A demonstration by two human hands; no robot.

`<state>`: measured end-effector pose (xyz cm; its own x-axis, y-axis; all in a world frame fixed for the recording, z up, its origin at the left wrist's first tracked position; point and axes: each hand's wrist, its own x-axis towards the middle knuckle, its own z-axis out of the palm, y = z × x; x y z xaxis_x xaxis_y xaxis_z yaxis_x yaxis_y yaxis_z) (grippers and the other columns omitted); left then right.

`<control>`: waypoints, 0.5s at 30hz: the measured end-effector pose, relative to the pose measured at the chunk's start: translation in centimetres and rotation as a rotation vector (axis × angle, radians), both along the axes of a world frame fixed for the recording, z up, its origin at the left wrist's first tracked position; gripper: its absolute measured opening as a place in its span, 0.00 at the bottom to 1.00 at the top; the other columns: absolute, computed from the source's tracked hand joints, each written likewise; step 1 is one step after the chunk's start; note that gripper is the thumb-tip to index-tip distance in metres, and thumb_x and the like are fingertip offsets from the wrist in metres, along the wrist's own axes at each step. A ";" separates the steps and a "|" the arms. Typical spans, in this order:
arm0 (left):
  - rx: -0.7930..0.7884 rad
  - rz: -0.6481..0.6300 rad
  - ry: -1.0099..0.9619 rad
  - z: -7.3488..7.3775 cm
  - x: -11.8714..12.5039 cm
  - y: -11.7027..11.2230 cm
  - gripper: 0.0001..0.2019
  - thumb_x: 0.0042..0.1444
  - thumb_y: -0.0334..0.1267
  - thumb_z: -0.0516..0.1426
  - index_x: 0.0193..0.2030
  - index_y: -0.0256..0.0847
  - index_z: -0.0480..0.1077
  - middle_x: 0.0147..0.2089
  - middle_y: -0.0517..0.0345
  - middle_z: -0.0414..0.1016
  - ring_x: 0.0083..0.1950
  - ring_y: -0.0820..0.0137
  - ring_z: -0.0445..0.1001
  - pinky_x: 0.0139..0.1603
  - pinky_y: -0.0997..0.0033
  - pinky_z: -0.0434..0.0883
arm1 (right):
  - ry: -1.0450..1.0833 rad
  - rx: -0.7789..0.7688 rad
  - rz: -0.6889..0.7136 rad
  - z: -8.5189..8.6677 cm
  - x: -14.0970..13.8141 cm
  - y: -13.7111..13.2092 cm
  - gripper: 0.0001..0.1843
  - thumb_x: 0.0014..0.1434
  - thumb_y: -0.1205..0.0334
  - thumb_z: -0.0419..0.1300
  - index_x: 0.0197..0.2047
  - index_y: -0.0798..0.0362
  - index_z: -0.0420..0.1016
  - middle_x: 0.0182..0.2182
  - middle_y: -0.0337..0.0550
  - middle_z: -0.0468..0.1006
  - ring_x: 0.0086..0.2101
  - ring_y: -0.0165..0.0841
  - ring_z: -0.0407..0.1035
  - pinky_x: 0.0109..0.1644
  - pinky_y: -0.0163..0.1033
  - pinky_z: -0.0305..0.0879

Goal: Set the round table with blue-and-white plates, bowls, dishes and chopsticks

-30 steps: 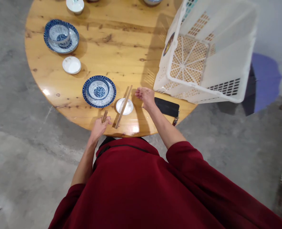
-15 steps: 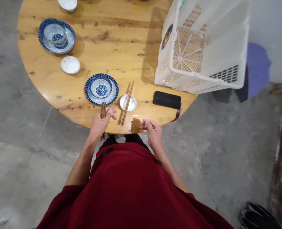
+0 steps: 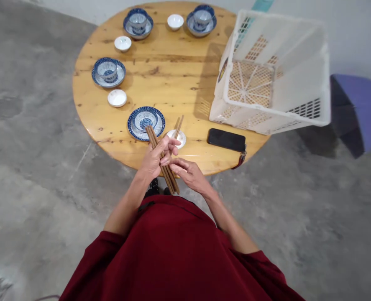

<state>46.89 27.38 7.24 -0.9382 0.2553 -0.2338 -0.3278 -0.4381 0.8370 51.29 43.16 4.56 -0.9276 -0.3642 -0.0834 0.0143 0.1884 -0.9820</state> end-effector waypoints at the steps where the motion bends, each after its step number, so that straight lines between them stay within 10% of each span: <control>1: -0.003 0.003 0.006 -0.1 0.3 0.5 0.28 0.56 0.65 0.63 0.38 0.36 0.76 0.27 0.61 0.73 0.16 0.86 0.50 0.16 0.77 0.47 | -0.007 -0.010 0.027 0.1 0.5 0.1 0.19 0.67 0.45 0.59 0.46 0.50 0.83 0.37 0.40 0.82 0.37 0.36 0.74 0.43 0.39 0.68; 15: -0.428 0.008 0.255 1.4 5.6 1.6 0.30 0.58 0.66 0.61 0.35 0.34 0.78 0.24 0.61 0.69 0.18 0.82 0.56 0.19 0.77 0.55 | 0.147 -0.036 0.133 -4.4 2.3 -1.0 0.16 0.62 0.48 0.61 0.35 0.50 0.82 0.26 0.41 0.79 0.30 0.38 0.73 0.38 0.42 0.69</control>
